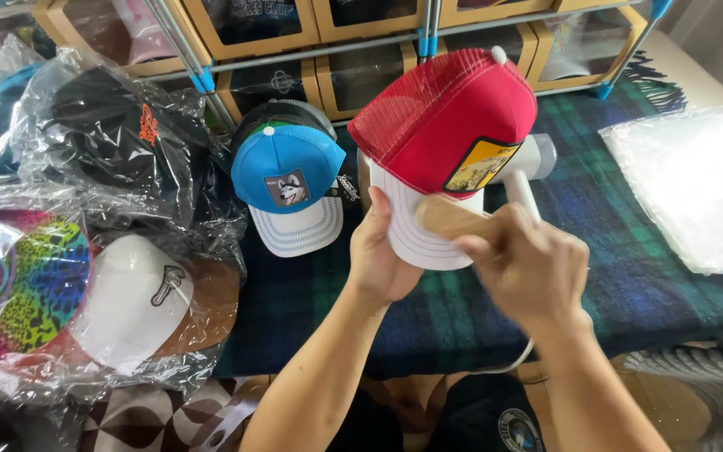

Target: The person is cleaning and shaping a trucker cap using a handheld steamer and a wooden brush.

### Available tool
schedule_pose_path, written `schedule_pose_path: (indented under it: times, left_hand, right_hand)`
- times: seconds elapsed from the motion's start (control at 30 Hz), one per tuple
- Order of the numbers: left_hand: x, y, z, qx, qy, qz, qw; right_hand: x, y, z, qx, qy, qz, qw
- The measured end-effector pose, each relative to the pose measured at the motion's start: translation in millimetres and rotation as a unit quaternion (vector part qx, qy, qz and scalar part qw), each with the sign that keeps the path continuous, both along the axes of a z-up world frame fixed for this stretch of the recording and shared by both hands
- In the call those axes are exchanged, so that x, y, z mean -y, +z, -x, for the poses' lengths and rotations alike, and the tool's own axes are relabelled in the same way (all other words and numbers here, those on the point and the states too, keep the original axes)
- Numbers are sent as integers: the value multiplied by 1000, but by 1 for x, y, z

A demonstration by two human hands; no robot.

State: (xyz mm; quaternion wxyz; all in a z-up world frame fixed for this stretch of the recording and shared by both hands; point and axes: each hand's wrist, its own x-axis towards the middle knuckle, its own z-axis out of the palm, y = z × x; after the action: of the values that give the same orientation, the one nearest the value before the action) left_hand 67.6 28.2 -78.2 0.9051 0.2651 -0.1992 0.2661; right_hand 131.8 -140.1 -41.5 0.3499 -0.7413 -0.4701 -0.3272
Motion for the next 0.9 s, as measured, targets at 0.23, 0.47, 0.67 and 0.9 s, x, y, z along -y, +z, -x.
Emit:
schedule_pose_path:
  times: [0.23,0.47,0.67,0.9]
  left_hand:
    - [5,16,19,-24,-63,81,994]
    - [5,28,18,18,-53,112,992]
    - [-3,26,8,103,-69,-55,991]
    - [-39,75,-3,-59,394,-423,814]
  right_hand:
    - [6,-19,-26,17,51,-12,998]
    - [13,-62,-64,-127,74,-143,979]
    - [9,-22,-16,55,153,-206,965]
    - [10,-8,-26,35,113,-356,927]
